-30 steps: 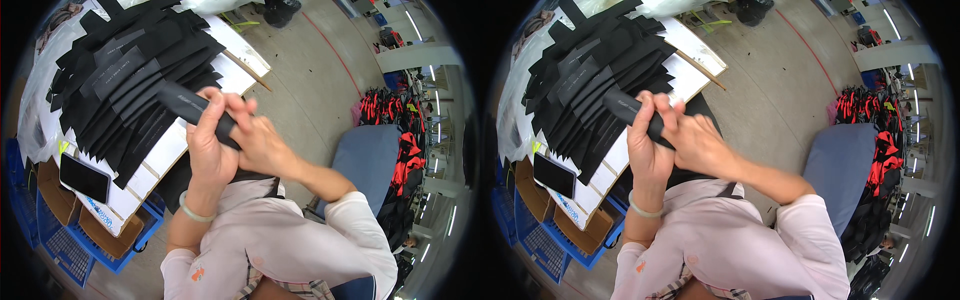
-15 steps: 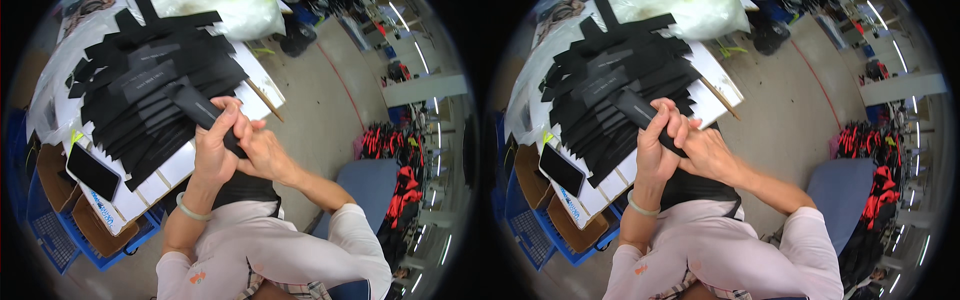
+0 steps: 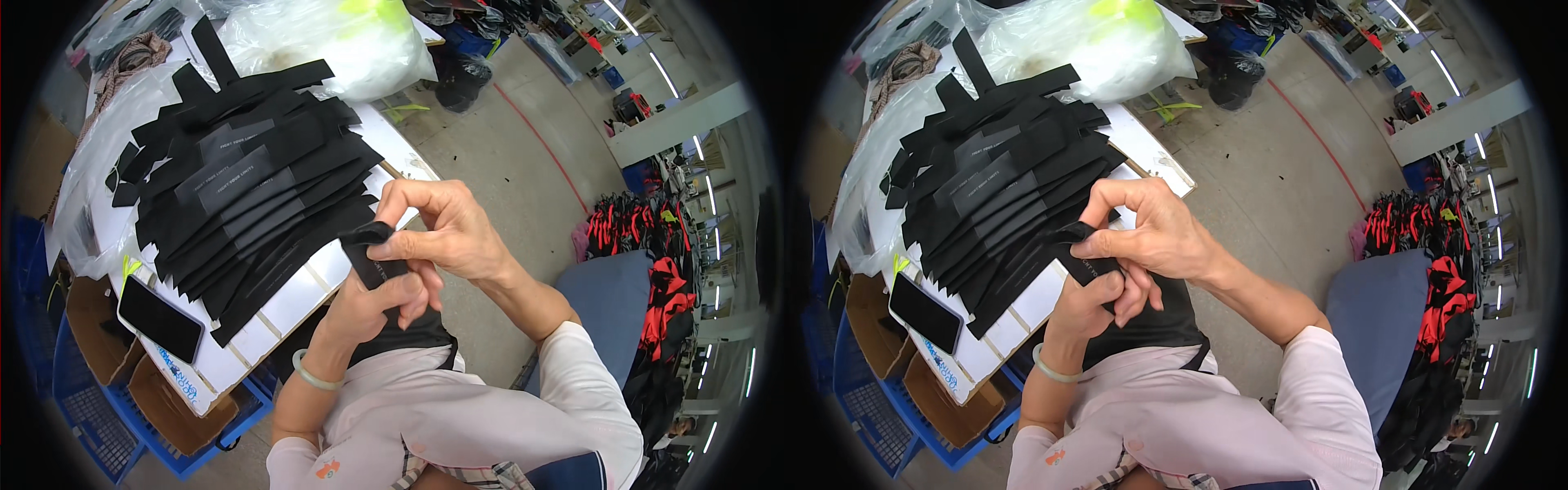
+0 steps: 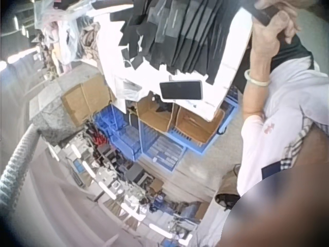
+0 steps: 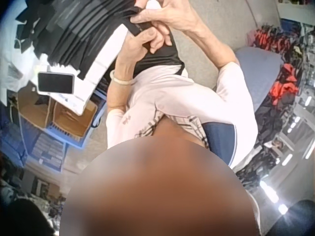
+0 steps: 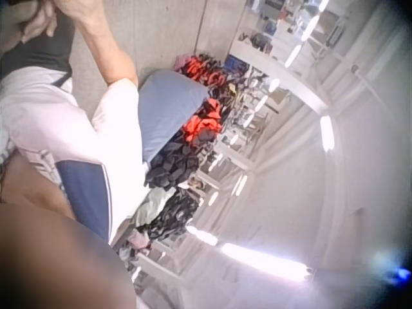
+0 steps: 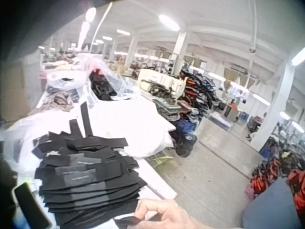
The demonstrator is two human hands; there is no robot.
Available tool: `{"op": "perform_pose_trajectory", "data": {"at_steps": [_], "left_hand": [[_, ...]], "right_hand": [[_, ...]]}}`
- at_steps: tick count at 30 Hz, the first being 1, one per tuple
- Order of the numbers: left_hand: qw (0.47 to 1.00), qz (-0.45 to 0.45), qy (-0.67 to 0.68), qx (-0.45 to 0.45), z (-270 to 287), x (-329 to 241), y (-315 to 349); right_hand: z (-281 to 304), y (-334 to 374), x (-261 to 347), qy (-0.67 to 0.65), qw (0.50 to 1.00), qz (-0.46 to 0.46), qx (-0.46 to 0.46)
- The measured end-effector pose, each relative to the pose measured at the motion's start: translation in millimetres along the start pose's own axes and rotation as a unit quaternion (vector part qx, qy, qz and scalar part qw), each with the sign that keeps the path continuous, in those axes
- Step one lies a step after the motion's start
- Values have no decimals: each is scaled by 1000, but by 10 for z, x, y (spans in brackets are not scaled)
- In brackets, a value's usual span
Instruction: Folding and stacking black fabric straps for assembly at a manufacturing workbench.
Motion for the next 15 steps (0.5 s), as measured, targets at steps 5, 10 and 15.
{"op": "perform_pose_trajectory", "data": {"at_steps": [5,10,15], "left_hand": [[993,47,90,64,-68,0,27],[997,72,-23,-24,52,73,46],[995,104,-3,-1,64,182,89]], "right_hand": [[-7,-15,-85,18,997,73,7],[-11,59,183,73,981,178,-31],[73,-85,217,151,970,186,49]]}}
Point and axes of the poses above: each hand's wrist, its own y-axis away from the middle knuckle, its own z-axis out of the back of the hand, x = y × z, the point moved 5 cm from there along -y, towards the middle knuckle, and after that the axes turned 3 degrees about -z, right-handed, at the moved point
